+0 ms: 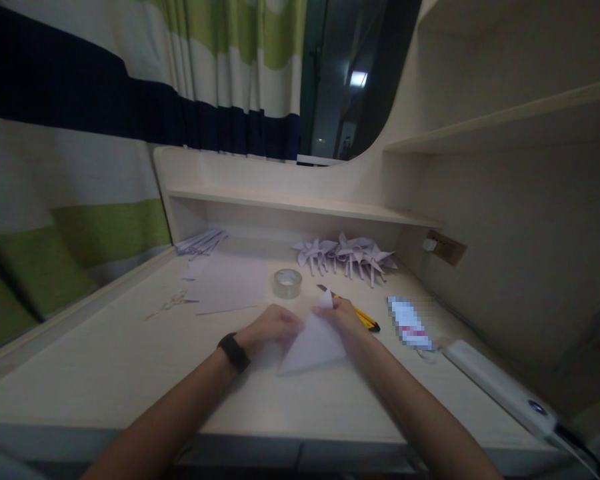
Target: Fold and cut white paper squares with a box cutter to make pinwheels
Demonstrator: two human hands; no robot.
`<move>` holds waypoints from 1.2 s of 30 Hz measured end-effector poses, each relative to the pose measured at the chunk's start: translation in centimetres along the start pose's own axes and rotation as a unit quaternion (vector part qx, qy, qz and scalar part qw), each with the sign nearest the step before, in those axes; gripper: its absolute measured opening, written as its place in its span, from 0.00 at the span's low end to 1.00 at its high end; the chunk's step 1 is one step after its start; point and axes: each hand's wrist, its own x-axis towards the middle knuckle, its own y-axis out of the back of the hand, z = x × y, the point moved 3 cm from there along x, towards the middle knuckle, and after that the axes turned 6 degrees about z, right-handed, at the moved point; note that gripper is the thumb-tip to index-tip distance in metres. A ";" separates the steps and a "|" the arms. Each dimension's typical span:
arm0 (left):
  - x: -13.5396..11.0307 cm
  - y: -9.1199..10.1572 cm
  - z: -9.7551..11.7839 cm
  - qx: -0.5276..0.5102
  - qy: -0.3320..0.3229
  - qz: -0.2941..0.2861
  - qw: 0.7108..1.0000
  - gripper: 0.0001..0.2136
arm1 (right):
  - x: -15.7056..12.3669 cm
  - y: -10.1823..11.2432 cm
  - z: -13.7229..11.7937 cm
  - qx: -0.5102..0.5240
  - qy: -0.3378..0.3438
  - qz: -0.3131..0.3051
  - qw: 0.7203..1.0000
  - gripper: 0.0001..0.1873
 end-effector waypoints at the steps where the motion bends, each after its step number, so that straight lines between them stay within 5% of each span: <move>1: 0.1 0.0 -0.3 -0.008 0.009 0.000 1.000 0.16 | -0.1 0.1 -0.2 0.000 0.007 0.012 1.000 0.15; 12: 0.1 -0.6 -0.3 -0.068 0.033 0.000 0.997 0.13 | -0.1 0.5 -1.2 0.017 0.029 0.047 0.998 0.13; 36: 0.0 -0.3 -1.5 0.052 -0.004 0.014 0.999 0.15 | 1.3 5.1 -3.5 0.050 0.063 0.127 0.989 0.14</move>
